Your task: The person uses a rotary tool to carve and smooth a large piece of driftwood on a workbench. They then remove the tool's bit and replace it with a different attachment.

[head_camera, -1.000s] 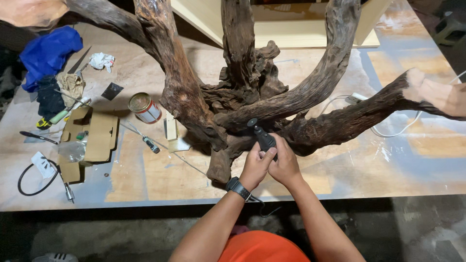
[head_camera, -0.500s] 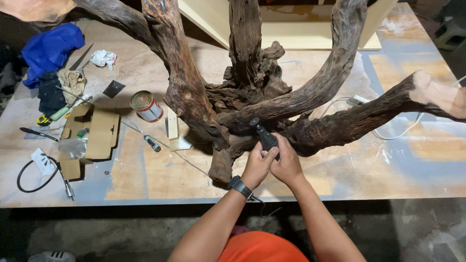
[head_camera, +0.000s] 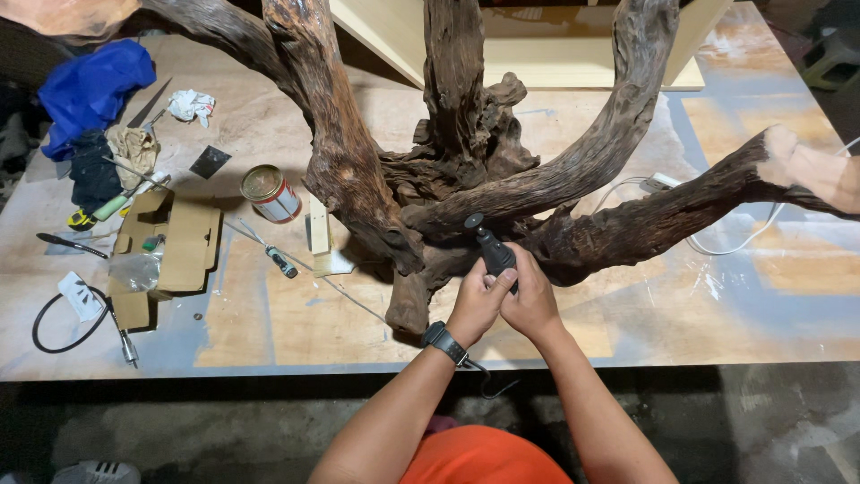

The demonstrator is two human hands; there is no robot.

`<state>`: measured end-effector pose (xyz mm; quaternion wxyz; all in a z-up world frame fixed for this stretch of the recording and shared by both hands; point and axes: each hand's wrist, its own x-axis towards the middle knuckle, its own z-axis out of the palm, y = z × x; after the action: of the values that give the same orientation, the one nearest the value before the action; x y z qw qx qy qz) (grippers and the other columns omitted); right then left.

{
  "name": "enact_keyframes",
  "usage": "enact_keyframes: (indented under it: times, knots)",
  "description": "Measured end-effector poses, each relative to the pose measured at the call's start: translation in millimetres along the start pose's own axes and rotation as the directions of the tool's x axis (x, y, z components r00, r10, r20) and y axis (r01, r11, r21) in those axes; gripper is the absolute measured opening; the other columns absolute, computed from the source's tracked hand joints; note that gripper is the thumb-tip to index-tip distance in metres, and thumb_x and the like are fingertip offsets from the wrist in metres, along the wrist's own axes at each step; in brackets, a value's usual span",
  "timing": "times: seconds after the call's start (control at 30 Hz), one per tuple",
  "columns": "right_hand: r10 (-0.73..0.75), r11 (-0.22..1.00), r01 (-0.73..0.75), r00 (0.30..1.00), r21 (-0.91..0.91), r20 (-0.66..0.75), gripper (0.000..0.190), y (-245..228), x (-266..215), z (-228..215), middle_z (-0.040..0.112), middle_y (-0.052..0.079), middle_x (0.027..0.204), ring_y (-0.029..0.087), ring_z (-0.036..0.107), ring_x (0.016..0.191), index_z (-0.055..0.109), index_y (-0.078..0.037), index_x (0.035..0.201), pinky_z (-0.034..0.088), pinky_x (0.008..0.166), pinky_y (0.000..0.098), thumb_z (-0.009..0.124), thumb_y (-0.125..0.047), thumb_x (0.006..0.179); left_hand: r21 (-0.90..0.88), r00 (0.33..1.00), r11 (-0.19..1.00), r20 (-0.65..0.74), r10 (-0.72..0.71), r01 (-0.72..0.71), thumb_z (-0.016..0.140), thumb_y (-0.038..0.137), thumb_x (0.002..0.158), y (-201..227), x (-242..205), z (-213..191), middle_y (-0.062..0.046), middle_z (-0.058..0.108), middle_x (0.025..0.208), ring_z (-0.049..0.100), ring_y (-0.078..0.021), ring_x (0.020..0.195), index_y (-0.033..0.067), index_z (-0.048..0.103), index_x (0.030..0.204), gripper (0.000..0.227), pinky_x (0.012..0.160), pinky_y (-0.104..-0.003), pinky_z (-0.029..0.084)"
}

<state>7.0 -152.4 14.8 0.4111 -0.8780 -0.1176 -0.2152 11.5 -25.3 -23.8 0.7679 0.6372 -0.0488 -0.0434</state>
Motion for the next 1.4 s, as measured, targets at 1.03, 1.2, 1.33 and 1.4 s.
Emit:
enact_keyframes:
  times: [1.03,1.2,1.33,1.4]
  knots:
    - [0.045,0.999,-0.046,0.999,-0.024,-0.024,0.064,-12.7,-6.9,-8.5,0.071,0.015,0.111,0.042,0.072,0.108,0.063,-0.015,0.146,0.058,0.094,0.0531,0.088,-0.029,0.089,-0.085,0.998,0.995,0.031,-0.058,0.06,0.083,0.027,0.105,15.3,-6.2,6.5,-0.006,0.079,0.103,0.064,-0.0046,0.095,0.0067,0.072,0.13,0.034,0.085,-0.024,0.06]
    - [0.057,0.998,-0.057,0.998,-0.02,-0.041,0.063,-17.4,-7.1,-9.9,0.071,0.016,0.112,0.042,0.072,0.11,0.064,-0.015,0.146,0.057,0.095,0.0521,0.088,-0.029,0.089,-0.097,0.997,0.993,0.042,-0.064,0.068,0.083,0.027,0.105,0.4,-1.1,7.0,-0.007,0.079,0.101,0.064,-0.0051,0.095,0.0084,0.073,0.129,0.032,0.082,-0.024,0.06]
    - [0.063,0.998,-0.064,0.997,-0.023,-0.045,0.064,-12.9,-8.4,-9.1,0.071,0.016,0.112,0.042,0.072,0.11,0.063,-0.014,0.146,0.057,0.096,0.052,0.088,-0.028,0.089,-0.103,0.996,0.992,0.043,-0.074,0.078,0.084,0.028,0.105,7.6,-3.5,8.3,-0.006,0.079,0.1,0.063,-0.0046,0.093,0.0084,0.073,0.128,0.032,0.081,-0.023,0.059]
    - [0.062,0.998,-0.063,0.997,-0.011,-0.049,0.064,-12.8,-8.5,-8.9,0.07,0.016,0.112,0.042,0.072,0.11,0.064,-0.014,0.146,0.057,0.096,0.0512,0.089,-0.028,0.088,-0.086,0.997,0.994,0.045,-0.059,0.062,0.084,0.027,0.104,14.6,-5.7,8.0,-0.01,0.082,0.104,0.066,-0.0067,0.096,0.0071,0.075,0.129,0.033,0.084,-0.027,0.06]
